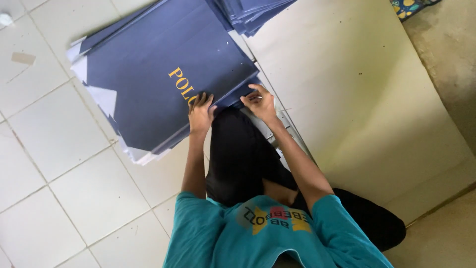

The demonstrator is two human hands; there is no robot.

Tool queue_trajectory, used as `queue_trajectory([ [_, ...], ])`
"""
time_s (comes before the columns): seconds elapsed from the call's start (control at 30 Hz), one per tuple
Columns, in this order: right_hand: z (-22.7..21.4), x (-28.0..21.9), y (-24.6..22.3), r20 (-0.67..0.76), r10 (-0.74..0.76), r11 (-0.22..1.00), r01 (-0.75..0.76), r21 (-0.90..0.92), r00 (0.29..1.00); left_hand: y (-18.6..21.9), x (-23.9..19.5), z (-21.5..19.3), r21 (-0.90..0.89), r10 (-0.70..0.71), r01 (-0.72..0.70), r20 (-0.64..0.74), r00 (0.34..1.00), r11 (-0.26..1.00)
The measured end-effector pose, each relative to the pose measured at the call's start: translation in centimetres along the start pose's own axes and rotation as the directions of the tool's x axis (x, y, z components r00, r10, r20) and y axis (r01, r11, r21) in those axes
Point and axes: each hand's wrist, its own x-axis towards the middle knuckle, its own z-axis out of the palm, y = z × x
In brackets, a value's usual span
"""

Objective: The person sits on the floor and folds a dark blue paper sheet with 'POLO' printed on it into a bag shape. They then pick up a small white cardboard piece, apply glue to it using a small stick, and attach it to the bag.

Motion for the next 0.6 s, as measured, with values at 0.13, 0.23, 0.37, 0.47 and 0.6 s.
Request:
queue_trajectory([
  [0.13,2.4,-2.4,-0.9,0.061,0.063,0.991,-0.070,0.112,0.996,-4.6,-3.6,2.0,0.028,0.064,-0.059,-0.203,0.977,0.998],
  [0.23,2.0,-3.6,-3.2,0.188,0.277,0.920,-0.317,0.230,0.942,-1.7,-7.0,-1.8,-0.094,0.072,-0.118,-0.391,0.918,0.989],
  [0.37,1.1,-5.1,-8.0,0.284,0.167,0.920,-0.253,0.301,0.944,3.8,-11.5,-4.6,-0.060,0.139,-0.189,-0.474,0.869,0.980],
  [0.47,0.3,-5.2,-9.5,0.150,-0.298,0.920,0.241,0.308,0.943,8.0,-13.7,-4.7,-0.089,0.161,-0.230,-0.477,0.864,0.969],
  [0.6,-1.8,-4.6,-3.8,0.060,-0.289,0.950,0.278,0.143,0.956,13.6,-13.9,-6.1,-0.103,0.155,-0.238,-0.507,0.848,0.966],
])
